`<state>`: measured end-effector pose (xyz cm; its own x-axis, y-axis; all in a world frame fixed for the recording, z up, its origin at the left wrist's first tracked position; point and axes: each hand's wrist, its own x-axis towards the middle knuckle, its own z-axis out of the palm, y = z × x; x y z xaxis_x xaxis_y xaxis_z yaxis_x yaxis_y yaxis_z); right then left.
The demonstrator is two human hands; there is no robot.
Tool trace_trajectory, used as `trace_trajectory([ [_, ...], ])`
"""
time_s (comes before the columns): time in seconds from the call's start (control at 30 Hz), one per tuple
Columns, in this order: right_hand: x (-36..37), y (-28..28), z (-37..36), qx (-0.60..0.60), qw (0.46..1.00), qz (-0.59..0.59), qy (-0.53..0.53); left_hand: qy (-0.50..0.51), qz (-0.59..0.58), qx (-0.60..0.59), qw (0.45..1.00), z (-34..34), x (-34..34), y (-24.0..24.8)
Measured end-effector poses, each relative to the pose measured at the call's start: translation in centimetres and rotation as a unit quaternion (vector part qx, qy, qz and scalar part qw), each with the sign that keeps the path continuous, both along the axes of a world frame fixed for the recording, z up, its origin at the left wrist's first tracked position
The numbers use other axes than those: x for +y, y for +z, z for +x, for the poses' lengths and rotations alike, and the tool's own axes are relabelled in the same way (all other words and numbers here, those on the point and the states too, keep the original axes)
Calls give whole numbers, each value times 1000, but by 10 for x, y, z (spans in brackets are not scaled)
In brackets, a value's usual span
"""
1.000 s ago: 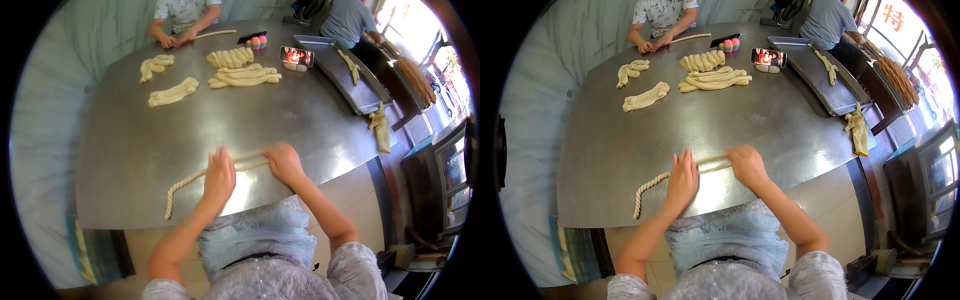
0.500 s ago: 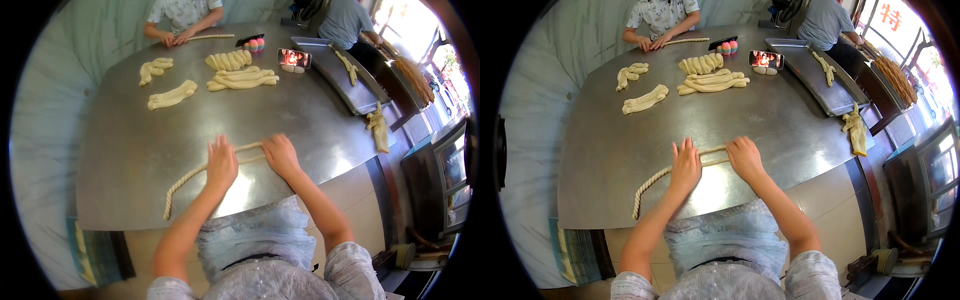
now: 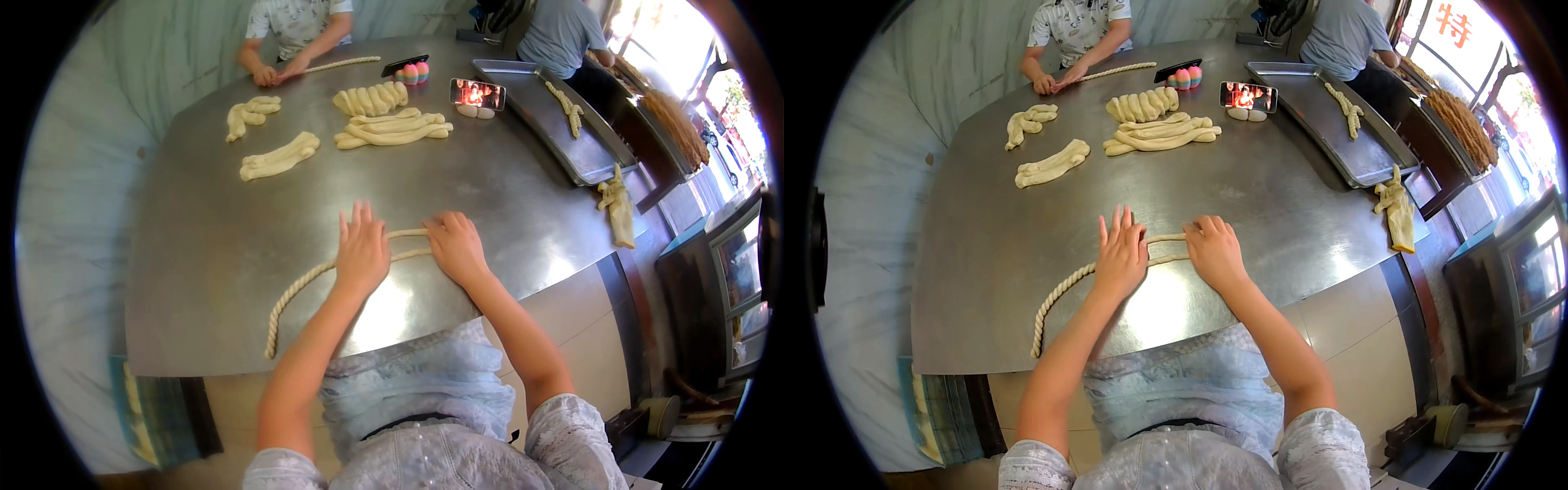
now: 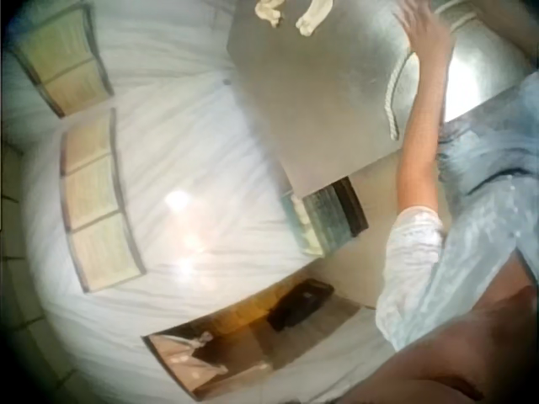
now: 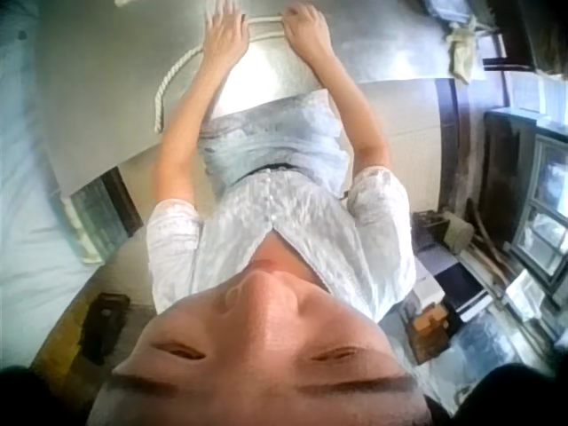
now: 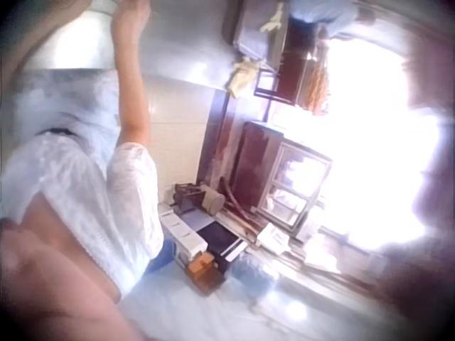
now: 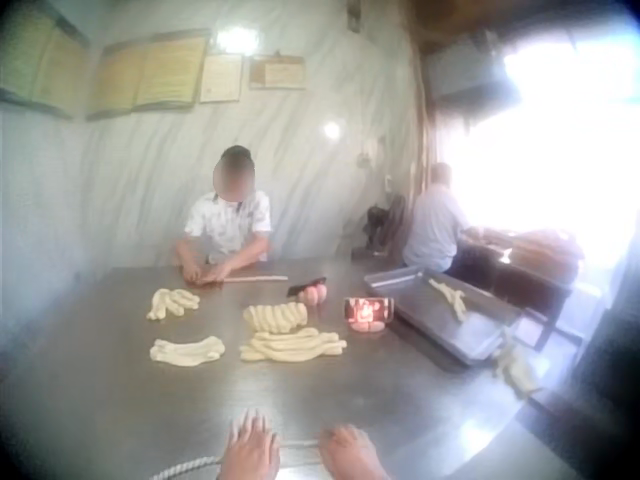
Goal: The person braids long strands of dough on a stainless steel table. They roll the dough into ropes, twist them together, and shape them into braided forms. Other people are working in the background.
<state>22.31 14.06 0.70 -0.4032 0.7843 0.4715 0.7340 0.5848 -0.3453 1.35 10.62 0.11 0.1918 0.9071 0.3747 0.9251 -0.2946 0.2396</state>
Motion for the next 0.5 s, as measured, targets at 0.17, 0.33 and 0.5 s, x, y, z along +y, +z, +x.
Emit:
trace_trajectory([
  [0.17,-40,-13,32,-55,982,125,126,-179,-152,21,972,-4,-89,1],
  [0.33,-39,-18,31,-16,995,-43,91,-35,-22,-97,994,18,-83,-12],
  [0.5,-2,-4,-2,-20,996,87,-5,-7,57,62,996,7,0,7],
])
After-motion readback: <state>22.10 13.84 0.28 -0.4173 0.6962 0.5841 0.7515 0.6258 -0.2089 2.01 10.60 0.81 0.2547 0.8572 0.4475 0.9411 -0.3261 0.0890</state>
